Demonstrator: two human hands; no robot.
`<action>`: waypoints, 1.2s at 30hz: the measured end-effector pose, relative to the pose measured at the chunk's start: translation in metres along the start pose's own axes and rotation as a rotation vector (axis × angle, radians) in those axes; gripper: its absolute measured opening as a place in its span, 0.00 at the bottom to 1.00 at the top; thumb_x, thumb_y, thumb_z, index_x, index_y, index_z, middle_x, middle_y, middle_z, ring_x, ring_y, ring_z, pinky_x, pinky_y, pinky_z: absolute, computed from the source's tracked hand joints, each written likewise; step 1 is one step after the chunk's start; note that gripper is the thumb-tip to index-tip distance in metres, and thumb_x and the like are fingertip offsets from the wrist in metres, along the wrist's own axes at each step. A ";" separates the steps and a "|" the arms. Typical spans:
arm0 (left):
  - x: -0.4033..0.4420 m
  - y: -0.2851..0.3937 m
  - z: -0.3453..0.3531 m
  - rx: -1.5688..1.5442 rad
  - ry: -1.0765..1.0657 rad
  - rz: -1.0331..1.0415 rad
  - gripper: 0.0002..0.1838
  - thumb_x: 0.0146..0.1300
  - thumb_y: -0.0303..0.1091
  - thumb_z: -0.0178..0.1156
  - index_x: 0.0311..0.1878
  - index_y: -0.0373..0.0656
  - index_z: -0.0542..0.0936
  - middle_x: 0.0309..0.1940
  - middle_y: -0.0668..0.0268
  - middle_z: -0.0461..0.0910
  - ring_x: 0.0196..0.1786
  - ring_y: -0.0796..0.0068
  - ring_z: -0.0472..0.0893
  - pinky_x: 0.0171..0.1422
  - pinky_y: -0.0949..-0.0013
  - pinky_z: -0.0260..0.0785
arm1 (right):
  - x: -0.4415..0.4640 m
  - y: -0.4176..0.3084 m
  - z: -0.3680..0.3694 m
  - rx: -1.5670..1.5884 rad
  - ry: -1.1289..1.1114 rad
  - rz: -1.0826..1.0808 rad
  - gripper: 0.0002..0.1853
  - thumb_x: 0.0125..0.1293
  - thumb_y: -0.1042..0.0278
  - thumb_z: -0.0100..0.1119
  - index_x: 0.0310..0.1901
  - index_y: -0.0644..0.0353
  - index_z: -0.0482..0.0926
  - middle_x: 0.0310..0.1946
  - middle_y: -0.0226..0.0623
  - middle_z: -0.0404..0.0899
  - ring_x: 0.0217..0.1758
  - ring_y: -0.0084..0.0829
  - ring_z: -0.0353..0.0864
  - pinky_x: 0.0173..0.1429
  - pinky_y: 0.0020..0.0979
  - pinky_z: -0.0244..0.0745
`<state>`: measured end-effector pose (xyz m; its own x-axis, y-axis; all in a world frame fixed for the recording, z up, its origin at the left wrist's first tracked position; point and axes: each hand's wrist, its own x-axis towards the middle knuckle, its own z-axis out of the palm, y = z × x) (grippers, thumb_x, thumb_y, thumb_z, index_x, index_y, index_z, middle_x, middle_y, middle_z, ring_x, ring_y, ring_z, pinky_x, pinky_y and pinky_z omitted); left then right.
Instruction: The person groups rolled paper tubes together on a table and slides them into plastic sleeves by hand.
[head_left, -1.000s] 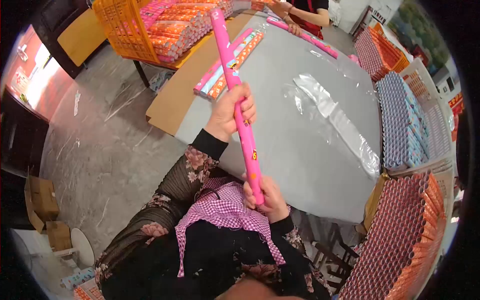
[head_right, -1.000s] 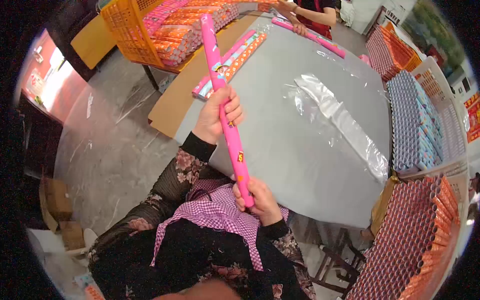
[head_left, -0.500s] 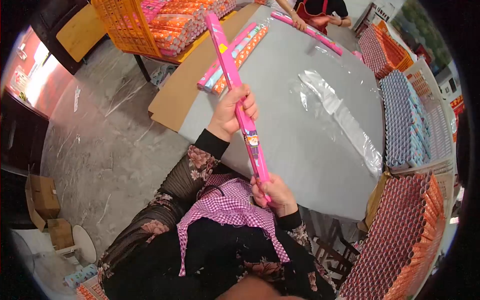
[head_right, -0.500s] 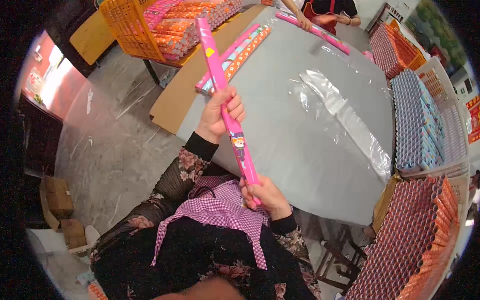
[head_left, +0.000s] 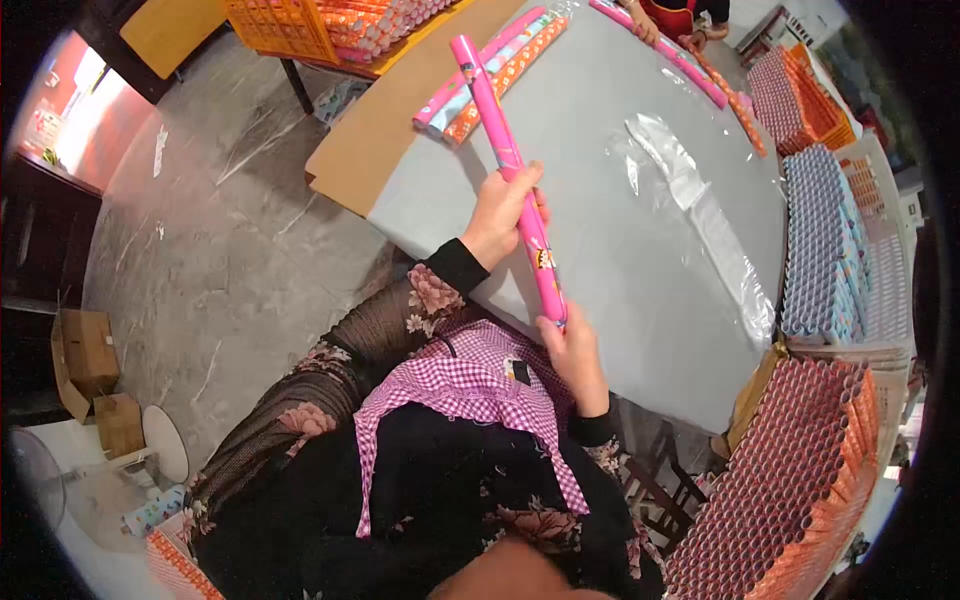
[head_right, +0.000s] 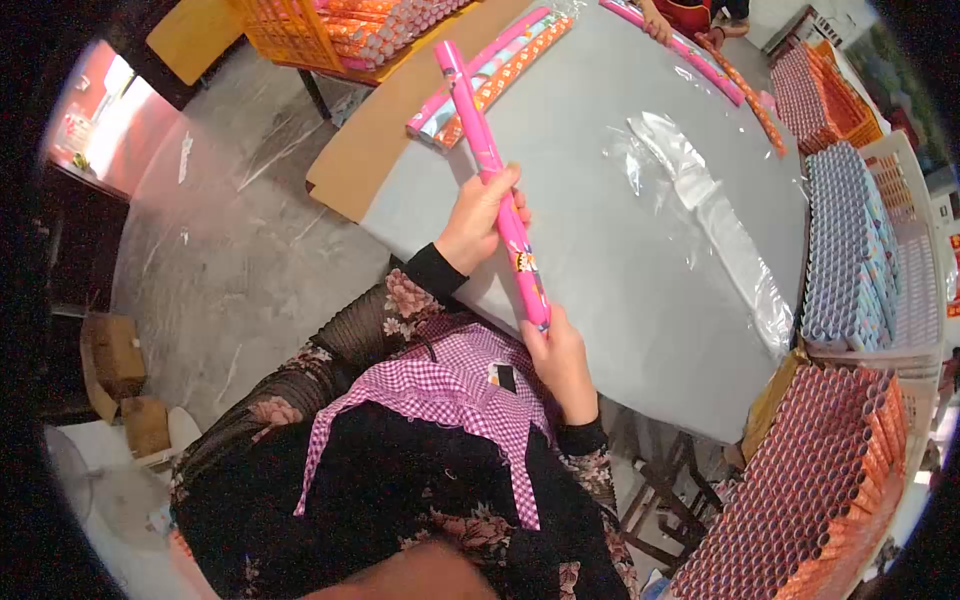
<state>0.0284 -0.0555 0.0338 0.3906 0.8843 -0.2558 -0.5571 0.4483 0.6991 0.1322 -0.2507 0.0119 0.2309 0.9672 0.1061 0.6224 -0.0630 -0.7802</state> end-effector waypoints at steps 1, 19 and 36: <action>0.001 0.000 -0.003 0.002 0.004 -0.003 0.14 0.68 0.41 0.62 0.38 0.43 0.71 0.25 0.65 0.74 0.22 0.71 0.77 0.25 0.65 0.73 | -0.003 0.001 -0.003 0.003 -0.003 0.004 0.16 0.67 0.64 0.61 0.52 0.63 0.75 0.22 0.44 0.76 0.20 0.35 0.75 0.28 0.37 0.70; 0.091 0.058 -0.103 2.281 0.203 0.885 0.33 0.67 0.53 0.57 0.74 0.58 0.64 0.75 0.49 0.55 0.71 0.27 0.55 0.70 0.29 0.50 | -0.050 0.017 -0.043 0.243 -0.110 0.361 0.15 0.65 0.66 0.62 0.49 0.67 0.75 0.27 0.39 0.76 0.29 0.24 0.72 0.35 0.28 0.70; 0.158 0.094 -0.119 2.374 0.167 0.791 0.26 0.73 0.52 0.48 0.73 0.67 0.64 0.76 0.55 0.55 0.72 0.28 0.56 0.70 0.31 0.52 | -0.058 0.029 -0.043 0.268 -0.168 0.366 0.14 0.67 0.68 0.60 0.51 0.64 0.75 0.25 0.25 0.72 0.25 0.17 0.69 0.29 0.23 0.65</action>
<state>-0.0492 0.1423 -0.0201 0.5165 0.7876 0.3361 0.8543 -0.5005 -0.1399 0.1696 -0.3189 0.0098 0.2613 0.9211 -0.2887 0.3032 -0.3623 -0.8814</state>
